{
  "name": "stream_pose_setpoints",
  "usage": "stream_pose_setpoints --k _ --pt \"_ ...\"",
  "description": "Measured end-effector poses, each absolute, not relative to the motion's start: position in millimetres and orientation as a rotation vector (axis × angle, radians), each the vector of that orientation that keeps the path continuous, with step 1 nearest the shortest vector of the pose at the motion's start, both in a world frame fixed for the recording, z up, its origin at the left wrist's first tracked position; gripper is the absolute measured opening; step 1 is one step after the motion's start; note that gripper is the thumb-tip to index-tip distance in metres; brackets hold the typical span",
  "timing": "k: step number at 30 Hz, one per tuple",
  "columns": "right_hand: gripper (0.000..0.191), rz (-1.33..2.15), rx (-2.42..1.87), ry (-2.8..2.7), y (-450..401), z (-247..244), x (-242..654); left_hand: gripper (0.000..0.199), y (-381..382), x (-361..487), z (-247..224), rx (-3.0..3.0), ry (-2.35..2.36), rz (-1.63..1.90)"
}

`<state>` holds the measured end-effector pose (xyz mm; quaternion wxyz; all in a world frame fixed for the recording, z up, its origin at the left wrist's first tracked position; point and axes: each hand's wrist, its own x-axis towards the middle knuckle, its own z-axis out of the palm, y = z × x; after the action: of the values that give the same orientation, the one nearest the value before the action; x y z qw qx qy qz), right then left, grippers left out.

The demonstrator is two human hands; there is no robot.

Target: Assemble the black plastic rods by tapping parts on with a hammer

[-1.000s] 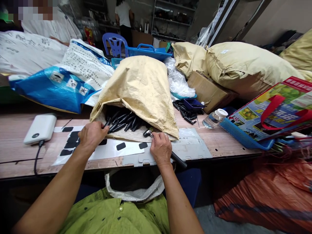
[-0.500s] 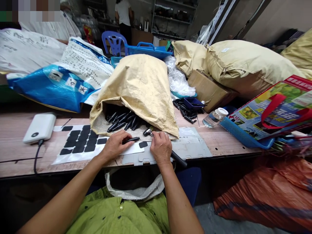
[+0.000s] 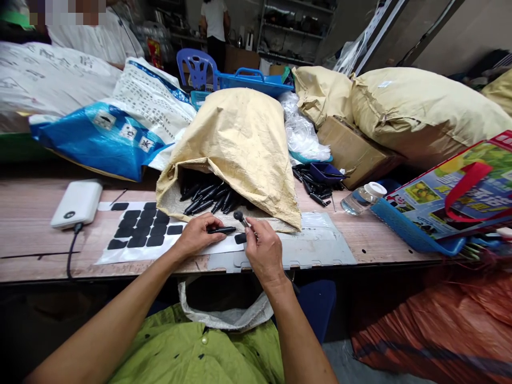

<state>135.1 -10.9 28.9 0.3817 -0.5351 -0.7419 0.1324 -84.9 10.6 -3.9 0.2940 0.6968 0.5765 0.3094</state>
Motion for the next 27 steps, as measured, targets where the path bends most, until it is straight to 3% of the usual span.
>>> stream_pose_setpoints --k 6,27 --pt "0.029 0.466 -1.262 -1.938 -21.9 34.6 119.0 0.021 9.9 -83.9 -3.1 1.831 1.522 0.833" --pt "0.034 0.225 -1.359 -2.061 -28.0 41.9 120.3 0.017 7.9 -81.3 -0.4 1.8 1.571 0.852"
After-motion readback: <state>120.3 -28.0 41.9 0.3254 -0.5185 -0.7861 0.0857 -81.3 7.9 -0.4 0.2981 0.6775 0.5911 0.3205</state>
